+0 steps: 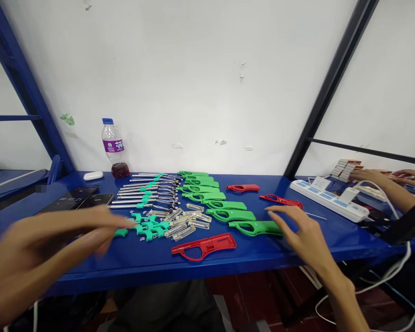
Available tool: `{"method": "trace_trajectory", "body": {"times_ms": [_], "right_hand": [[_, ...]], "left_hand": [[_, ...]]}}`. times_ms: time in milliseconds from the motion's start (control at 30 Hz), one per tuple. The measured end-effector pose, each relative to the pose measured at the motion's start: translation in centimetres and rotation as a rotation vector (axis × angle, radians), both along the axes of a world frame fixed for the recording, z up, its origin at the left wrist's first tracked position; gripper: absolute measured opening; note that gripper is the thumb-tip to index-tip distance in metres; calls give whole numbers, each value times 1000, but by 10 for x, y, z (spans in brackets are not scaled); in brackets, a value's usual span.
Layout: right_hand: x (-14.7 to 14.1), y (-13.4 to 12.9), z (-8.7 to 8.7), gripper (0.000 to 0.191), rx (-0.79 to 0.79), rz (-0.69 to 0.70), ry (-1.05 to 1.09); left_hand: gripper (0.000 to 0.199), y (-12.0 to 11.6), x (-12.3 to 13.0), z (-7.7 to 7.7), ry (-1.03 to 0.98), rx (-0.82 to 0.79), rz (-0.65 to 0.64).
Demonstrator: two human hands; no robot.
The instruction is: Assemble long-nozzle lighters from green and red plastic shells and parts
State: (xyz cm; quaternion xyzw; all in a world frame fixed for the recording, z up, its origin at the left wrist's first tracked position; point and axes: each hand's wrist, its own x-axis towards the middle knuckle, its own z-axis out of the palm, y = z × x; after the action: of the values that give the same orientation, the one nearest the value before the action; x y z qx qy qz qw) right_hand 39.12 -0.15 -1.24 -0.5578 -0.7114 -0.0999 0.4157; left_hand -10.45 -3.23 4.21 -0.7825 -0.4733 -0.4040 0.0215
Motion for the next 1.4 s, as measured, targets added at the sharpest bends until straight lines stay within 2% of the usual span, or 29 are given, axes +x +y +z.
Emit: {"method": "trace_trajectory", "body": {"times_ms": [33,100,167,233,367,600,733,867,967,1100,1267,1400], "right_hand": [[19,6,-4,36,-20,-62,-21],[55,17,-16,45,-77,-145,-70],[82,24,-29,47,-146,-159,-106],[97,28,-39,45,-186,-183,-102],[99,26,-44,44,-226,-198,-68],[92,25,-39,45,-238,-234,-60],[92,25,-41,45,-239,-249,-56],[90,23,-43,46,-173,-283,-45],[88,21,-43,48,-128,-324,-19],[86,20,-41,48,-142,-335,20],[79,17,-40,49,-42,-372,87],[43,-1,-26,41,117,-399,189]], "left_hand": [[31,18,7,8,59,-65,13],[36,55,18,16,195,-77,74],[39,87,21,16,362,-193,116],[34,112,19,10,419,-264,98],[27,140,10,-1,492,-361,52],[24,159,6,-6,555,-427,38],[23,162,6,-11,566,-414,36],[23,158,6,-13,567,-372,41],[27,151,6,-8,564,-329,53],[33,139,9,8,558,-250,61],[36,104,18,26,490,-123,28],[34,61,31,20,306,-29,-147]]}}
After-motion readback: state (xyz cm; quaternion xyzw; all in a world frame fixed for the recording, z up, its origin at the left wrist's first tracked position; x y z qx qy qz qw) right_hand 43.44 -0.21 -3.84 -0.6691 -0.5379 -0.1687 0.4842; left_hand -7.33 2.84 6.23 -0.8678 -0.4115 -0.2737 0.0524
